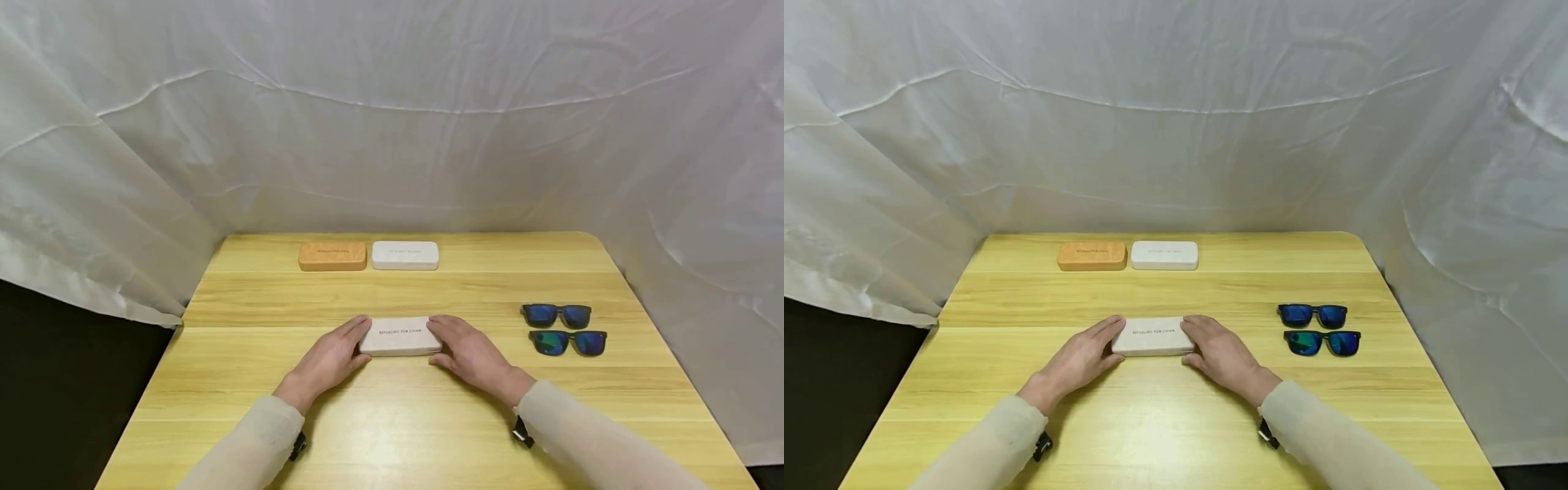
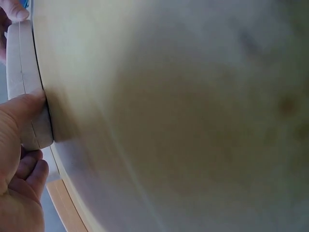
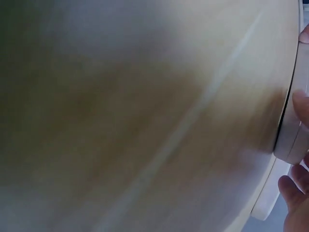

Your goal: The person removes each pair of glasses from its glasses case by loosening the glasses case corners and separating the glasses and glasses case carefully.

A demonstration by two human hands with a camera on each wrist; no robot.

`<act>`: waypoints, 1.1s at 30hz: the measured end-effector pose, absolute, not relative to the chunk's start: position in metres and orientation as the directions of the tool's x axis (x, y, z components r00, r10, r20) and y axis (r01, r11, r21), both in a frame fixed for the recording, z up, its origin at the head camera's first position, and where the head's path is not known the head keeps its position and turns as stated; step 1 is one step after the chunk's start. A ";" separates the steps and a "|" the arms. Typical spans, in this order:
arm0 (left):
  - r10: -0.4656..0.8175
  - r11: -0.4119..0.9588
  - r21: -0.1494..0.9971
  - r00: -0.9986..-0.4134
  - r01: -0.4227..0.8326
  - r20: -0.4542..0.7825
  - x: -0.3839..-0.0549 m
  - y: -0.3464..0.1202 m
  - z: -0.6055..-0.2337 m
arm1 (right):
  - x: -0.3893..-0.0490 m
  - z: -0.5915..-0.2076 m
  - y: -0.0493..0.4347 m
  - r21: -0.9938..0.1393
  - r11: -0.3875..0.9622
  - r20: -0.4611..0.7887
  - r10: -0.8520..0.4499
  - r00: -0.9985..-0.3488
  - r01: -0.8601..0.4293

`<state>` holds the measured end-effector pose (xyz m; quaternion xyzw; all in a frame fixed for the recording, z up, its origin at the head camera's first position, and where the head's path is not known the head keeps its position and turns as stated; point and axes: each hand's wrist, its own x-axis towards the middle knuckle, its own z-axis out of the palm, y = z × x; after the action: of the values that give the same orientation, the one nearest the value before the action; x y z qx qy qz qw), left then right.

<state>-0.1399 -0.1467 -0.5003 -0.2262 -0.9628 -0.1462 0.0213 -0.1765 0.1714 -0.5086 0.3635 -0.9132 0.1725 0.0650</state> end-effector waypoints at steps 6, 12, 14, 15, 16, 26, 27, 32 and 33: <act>0.431 0.850 0.287 -0.897 0.441 0.101 -0.140 -0.147 -0.500 | -0.180 -0.508 0.171 -0.261 0.677 0.239 -0.646 -0.725 -0.688; 0.444 0.841 0.287 -0.888 0.458 0.117 -0.142 -0.147 -0.499 | -0.184 -0.502 0.168 -0.338 0.691 0.212 -0.606 -0.767 -0.639; 0.444 0.841 0.287 -0.888 0.459 0.120 -0.142 -0.147 -0.499 | -0.185 -0.500 0.168 -0.351 0.692 0.198 -0.604 -0.772 -0.631; 0.444 0.840 0.287 -0.888 0.460 0.122 -0.143 -0.147 -0.499 | -0.186 -0.499 0.168 -0.358 0.693 0.192 -0.602 -0.775 -0.626; 0.446 0.839 0.286 -0.886 0.463 0.127 -0.143 -0.146 -0.499 | -0.186 -0.499 0.168 -0.366 0.692 0.188 -0.600 -0.777 -0.623; 0.465 0.854 0.192 -0.875 0.483 0.136 -0.139 -0.146 -0.500 | -0.184 -0.499 0.170 -0.360 0.680 0.213 -0.607 -0.766 -0.639; 0.469 0.857 0.167 -0.872 0.488 0.140 -0.138 -0.145 -0.500 | -0.184 -0.500 0.170 -0.336 0.677 0.222 -0.618 -0.754 -0.655; 0.485 0.863 0.063 -0.857 0.501 0.173 -0.135 -0.141 -0.501 | -0.181 -0.505 0.170 -0.216 0.664 0.269 -0.665 -0.697 -0.716; 0.486 0.864 0.050 -0.856 0.500 0.175 -0.135 -0.140 -0.500 | -0.181 -0.507 0.170 -0.201 0.662 0.276 -0.669 -0.690 -0.722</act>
<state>-0.1346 -0.1401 -0.5005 -0.2562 -0.9623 -0.0470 0.0783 -0.1813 0.1697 -0.5068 0.3834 -0.9072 0.1485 0.0894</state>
